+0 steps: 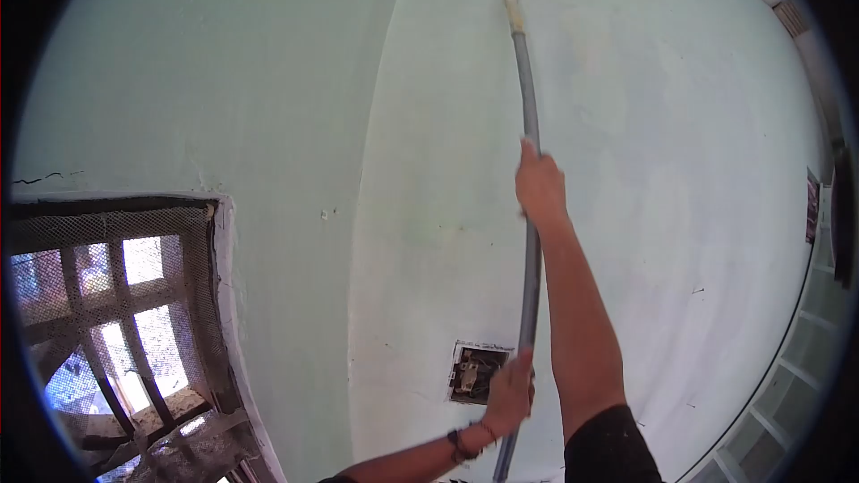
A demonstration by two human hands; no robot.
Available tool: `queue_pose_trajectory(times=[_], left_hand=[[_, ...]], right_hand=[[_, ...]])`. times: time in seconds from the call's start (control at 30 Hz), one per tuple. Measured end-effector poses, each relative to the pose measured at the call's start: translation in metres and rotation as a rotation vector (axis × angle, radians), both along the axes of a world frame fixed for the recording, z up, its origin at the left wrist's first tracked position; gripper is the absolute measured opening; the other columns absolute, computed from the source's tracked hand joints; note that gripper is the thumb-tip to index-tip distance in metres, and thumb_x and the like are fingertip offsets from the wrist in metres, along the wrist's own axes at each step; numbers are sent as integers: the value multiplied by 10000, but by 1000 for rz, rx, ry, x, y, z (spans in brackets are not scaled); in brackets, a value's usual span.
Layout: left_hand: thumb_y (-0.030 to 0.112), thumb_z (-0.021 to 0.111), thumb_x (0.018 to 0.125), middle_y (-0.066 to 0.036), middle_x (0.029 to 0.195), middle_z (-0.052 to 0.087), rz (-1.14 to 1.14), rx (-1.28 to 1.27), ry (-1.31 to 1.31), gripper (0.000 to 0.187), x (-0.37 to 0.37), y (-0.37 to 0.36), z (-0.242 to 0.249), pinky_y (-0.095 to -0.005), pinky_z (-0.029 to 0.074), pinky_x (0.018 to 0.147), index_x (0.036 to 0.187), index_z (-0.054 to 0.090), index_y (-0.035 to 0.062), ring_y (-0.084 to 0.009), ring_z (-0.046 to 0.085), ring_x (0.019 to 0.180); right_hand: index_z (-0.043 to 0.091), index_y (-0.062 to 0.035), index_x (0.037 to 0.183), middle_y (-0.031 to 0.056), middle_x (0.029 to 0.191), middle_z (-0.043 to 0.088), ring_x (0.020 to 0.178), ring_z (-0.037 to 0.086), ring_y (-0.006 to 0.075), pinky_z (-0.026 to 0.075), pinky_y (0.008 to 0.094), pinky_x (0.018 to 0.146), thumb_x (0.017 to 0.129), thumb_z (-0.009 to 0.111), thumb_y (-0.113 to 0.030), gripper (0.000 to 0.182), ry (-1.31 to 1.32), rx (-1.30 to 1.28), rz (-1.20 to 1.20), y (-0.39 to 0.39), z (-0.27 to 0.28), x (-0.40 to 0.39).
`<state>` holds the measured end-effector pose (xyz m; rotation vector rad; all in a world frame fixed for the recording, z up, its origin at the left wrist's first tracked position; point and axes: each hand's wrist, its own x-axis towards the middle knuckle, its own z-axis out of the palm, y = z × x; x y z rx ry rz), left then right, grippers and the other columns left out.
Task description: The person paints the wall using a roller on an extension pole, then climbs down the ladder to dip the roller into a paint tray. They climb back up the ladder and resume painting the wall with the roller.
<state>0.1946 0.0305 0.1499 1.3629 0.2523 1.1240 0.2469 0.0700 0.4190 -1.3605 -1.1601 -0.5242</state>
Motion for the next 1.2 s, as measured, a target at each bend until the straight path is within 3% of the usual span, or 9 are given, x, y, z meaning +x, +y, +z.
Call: queue_pose_trajectory(times=[0.07,0.2,0.4,0.6,0.77,0.97,1.07,1.1,1.2], left_hand=[[593,396,900,11,458,373,-2,23,3,540,-19,5,49,-232,288,297,715,443,88,-84,347,313],[592,397,900,9,463,380,-20,-7,-5,549,-19,7,45,-231,290,298,699,437,83,-84,354,314],[499,421,936,50,503,377,-35,-158,35,470,4,-11,-76,-209,312,365,675,424,108,-37,369,399],[456,412,952,40,513,397,-13,-229,163,448,-4,-35,-196,-218,326,380,689,448,95,-51,378,407],[529,331,945,2,500,428,-19,-192,260,536,-20,-39,-282,-238,348,380,679,446,79,-86,426,396],[394,366,972,-3,502,443,167,17,335,479,-24,-61,-289,-294,371,436,653,460,50,-105,455,467],[393,399,964,29,514,407,448,295,125,442,7,-62,-342,-298,274,379,614,451,127,-101,335,422],[309,448,962,9,585,483,116,-36,163,367,0,-60,-359,-297,347,413,666,474,93,-131,432,474],[277,393,943,22,538,408,116,89,208,298,-21,-78,-371,-264,338,347,709,445,100,-103,367,408]], right_hand=[[489,96,1100,246,948,620,699,645,367,534,393,646,953,286,-462,611,158,-77,47,-6,40,-20],[486,86,1116,258,958,616,743,648,366,532,401,663,949,283,-481,625,186,-134,45,-1,39,-21],[498,65,1078,333,935,595,858,585,491,468,510,785,937,327,-486,594,190,-117,-54,8,-85,7],[498,20,990,293,711,598,737,587,484,468,523,663,939,391,-408,444,223,-203,-111,-22,-202,-7],[439,8,809,179,545,504,497,534,315,417,431,507,951,426,-362,396,305,-124,90,-26,-281,-9],[453,-11,784,81,480,446,398,460,142,358,319,390,959,431,-323,359,440,-69,248,-45,-304,3],[455,-7,803,85,472,448,386,478,151,351,328,375,958,434,-308,339,340,-74,92,-47,-318,13],[459,-3,826,106,479,462,396,501,194,361,347,386,954,439,-297,321,353,-100,69,-47,-331,14],[469,10,892,187,516,494,470,555,361,390,425,438,938,455,-258,273,261,-121,-43,-62,-369,2]])
